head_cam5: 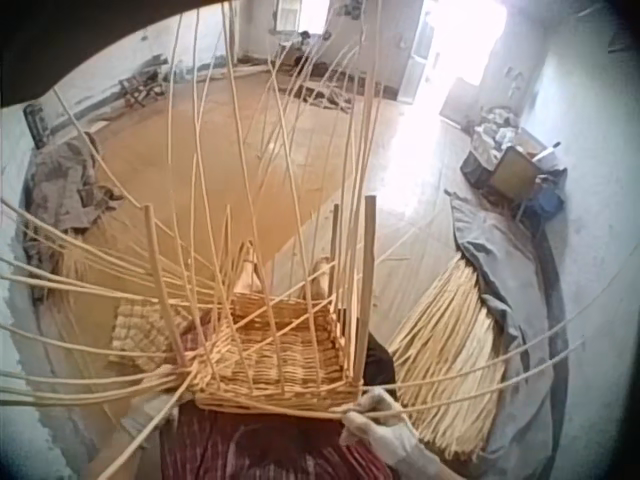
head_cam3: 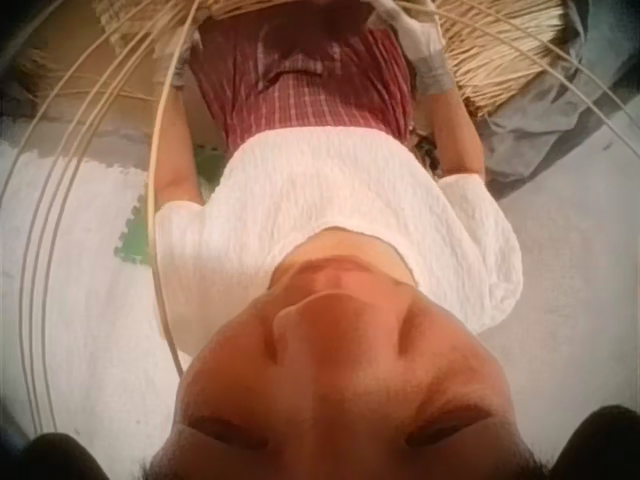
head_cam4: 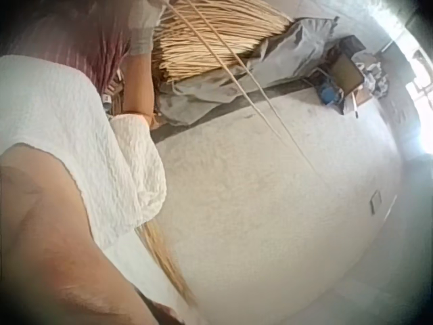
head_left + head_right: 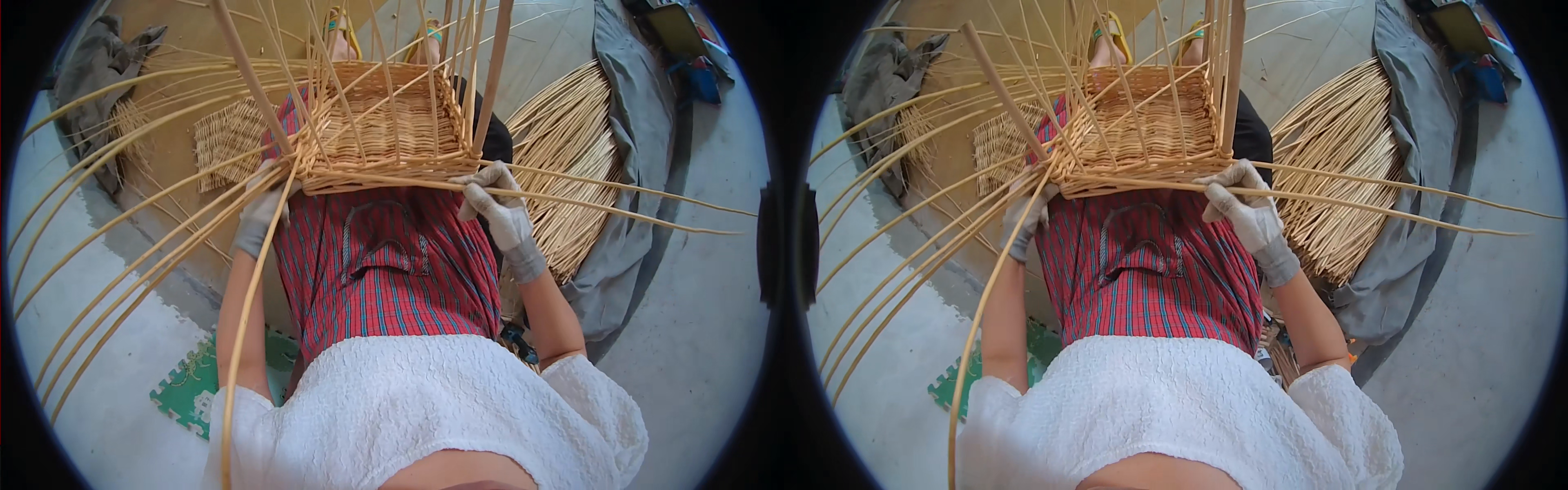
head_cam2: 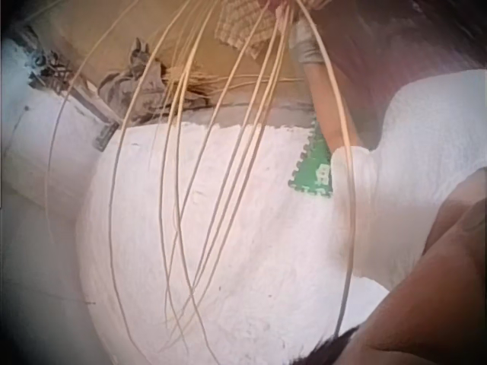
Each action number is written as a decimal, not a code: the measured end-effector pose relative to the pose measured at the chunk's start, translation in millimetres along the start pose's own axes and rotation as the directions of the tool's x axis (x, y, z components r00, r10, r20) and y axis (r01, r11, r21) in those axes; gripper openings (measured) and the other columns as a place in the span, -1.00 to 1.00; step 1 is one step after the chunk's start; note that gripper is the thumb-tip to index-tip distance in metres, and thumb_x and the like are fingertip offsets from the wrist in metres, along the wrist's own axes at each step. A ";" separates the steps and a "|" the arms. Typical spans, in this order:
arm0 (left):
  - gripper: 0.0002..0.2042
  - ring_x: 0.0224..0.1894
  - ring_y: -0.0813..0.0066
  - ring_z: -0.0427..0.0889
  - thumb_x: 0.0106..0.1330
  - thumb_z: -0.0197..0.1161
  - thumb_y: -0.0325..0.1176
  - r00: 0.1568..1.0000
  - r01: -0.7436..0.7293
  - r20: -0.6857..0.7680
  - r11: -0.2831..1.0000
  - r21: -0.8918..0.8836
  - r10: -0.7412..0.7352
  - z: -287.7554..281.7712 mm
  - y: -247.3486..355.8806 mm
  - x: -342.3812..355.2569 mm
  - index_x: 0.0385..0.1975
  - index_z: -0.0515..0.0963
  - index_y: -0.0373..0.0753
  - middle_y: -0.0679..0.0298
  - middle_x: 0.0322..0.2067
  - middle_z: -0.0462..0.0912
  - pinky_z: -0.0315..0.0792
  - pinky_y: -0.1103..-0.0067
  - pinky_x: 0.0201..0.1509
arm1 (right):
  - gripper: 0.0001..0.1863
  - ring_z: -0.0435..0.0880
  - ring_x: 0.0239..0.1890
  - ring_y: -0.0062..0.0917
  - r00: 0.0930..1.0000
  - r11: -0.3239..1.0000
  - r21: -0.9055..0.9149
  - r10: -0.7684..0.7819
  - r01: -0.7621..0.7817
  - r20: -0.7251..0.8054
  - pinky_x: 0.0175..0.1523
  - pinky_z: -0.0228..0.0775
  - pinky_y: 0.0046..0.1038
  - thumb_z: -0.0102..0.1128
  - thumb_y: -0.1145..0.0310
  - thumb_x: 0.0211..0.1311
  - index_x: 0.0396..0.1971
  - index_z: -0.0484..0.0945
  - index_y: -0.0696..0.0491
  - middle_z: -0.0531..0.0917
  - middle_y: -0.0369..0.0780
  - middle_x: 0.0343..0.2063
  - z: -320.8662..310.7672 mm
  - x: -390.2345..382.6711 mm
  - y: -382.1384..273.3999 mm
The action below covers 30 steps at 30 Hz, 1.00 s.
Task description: The person sits on the floor and weaves a basket using thin bamboo strips. They interlace the strips through a vertical frame, periodically rotating the basket and using a metal ruler to measure dimensions.
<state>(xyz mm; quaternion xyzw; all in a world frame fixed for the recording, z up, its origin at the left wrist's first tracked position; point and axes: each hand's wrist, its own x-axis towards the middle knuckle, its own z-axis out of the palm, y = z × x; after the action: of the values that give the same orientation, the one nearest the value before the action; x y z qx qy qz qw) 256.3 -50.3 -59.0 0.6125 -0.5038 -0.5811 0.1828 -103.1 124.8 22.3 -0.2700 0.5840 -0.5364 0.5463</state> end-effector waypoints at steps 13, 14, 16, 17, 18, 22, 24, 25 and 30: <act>-0.43 -0.61 0.49 0.60 0.33 0.34 -0.48 0.679 -0.608 -0.244 0.717 0.341 0.692 89.7 -26.2 -61.1 0.36 0.37 -0.28 0.03 0.18 0.60 0.54 0.52 -0.55 | -0.85 0.75 -0.31 -0.56 0.999 0.999 -0.006 -0.037 0.036 -0.007 -0.18 0.60 -0.54 0.22 0.37 0.46 -0.22 0.42 0.07 0.74 -0.12 -0.10 -5.9 2.4 13.1; -0.31 -0.57 0.50 0.62 0.27 0.37 -0.54 0.757 -0.544 -0.251 0.795 0.268 0.603 101.5 16.4 -69.7 0.42 0.27 -0.25 0.09 0.17 0.62 0.57 0.57 -0.53 | -0.86 0.76 -0.30 -0.56 0.998 0.998 0.011 -0.055 0.055 0.002 -0.17 0.60 -0.54 0.21 0.38 0.47 -0.21 0.43 0.07 0.74 -0.11 -0.10 -5.6 1.5 14.5; -0.33 -0.61 0.52 0.60 0.25 0.40 -0.56 0.970 -0.231 -0.056 0.970 0.080 0.236 102.5 53.3 -52.6 0.38 0.30 -0.23 0.11 0.04 0.66 0.55 0.58 -0.60 | -0.86 0.76 -0.29 -0.53 0.999 0.997 0.068 -0.039 0.039 -0.009 -0.17 0.61 -0.54 0.23 0.43 0.45 -0.20 0.43 0.07 0.75 -0.12 -0.10 -10.1 -0.7 26.8; -0.34 -0.63 0.53 0.59 0.23 0.41 -0.57 0.994 -0.104 0.035 0.993 0.056 0.102 103.8 62.9 -42.4 0.36 0.32 -0.23 0.11 -0.03 0.68 0.53 0.58 -0.64 | -0.85 0.76 -0.28 -0.53 0.999 0.996 0.067 -0.050 0.051 -0.016 -0.17 0.61 -0.54 0.25 0.43 0.44 -0.20 0.42 0.07 0.75 -0.11 -0.10 -12.4 -0.8 34.5; -0.38 -0.64 0.55 0.58 0.23 0.42 -0.58 0.994 -0.097 0.066 0.990 0.104 0.090 97.7 62.6 -32.5 0.31 0.35 -0.23 0.12 -0.11 0.69 0.51 0.58 -0.68 | -0.84 0.76 -0.27 -0.52 0.998 0.996 0.065 -0.061 0.062 -0.021 -0.17 0.62 -0.54 0.26 0.44 0.43 -0.21 0.42 0.07 0.75 -0.11 -0.10 -14.8 -0.6 40.6; -0.56 -0.68 0.54 0.58 0.26 0.46 -0.50 0.967 0.006 0.253 0.995 0.099 -0.031 80.3 62.2 -15.9 0.09 0.43 -0.25 0.21 -0.47 0.63 0.50 0.55 -0.72 | -0.86 0.77 -0.19 -0.50 0.952 0.970 0.034 -0.231 0.243 -0.201 -0.14 0.68 -0.47 0.25 0.51 0.42 -0.19 0.44 0.09 0.75 -0.11 -0.14 6.4 15.1 40.2; -0.73 -0.67 0.53 0.61 0.34 0.40 -0.45 0.944 -0.059 0.319 0.994 -0.093 0.086 75.6 45.0 -10.4 -0.09 0.45 -0.26 0.20 -0.45 0.64 0.56 0.55 -0.70 | -0.86 0.76 -0.18 -0.49 0.941 0.970 0.058 -0.214 0.237 -0.261 -0.02 0.70 -0.42 0.25 0.55 0.40 -0.19 0.45 0.11 0.74 -0.11 -0.17 13.9 30.0 33.5; -0.76 -0.66 0.53 0.62 0.36 0.38 -0.43 0.940 -0.047 0.326 0.986 -0.158 0.097 74.2 42.4 -11.9 -0.10 0.45 -0.26 0.21 -0.45 0.64 0.58 0.55 -0.69 | -0.86 0.76 -0.18 -0.49 0.949 0.973 0.068 -0.197 0.220 -0.248 0.00 0.70 -0.42 0.25 0.56 0.40 -0.19 0.45 0.11 0.74 -0.12 -0.17 14.4 34.1 29.2; -0.82 -0.65 0.52 0.63 0.44 0.33 -0.33 0.973 -0.052 0.203 0.966 -0.255 0.106 88.8 32.1 -9.9 -0.22 0.50 -0.28 0.21 -0.45 0.65 0.52 0.57 -0.67 | -0.87 0.76 -0.10 -0.44 0.851 0.808 -0.294 -0.524 0.510 0.035 0.06 0.64 -0.44 0.25 0.58 0.36 -0.17 0.49 0.16 0.74 -0.12 -0.15 50.3 59.0 -20.0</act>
<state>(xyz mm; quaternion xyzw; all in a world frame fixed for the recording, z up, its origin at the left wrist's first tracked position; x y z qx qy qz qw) 165.5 -23.6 -50.8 0.4978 -0.4679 -0.6945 0.2255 -77.0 49.4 28.8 -0.4833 0.5742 -0.5785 0.3194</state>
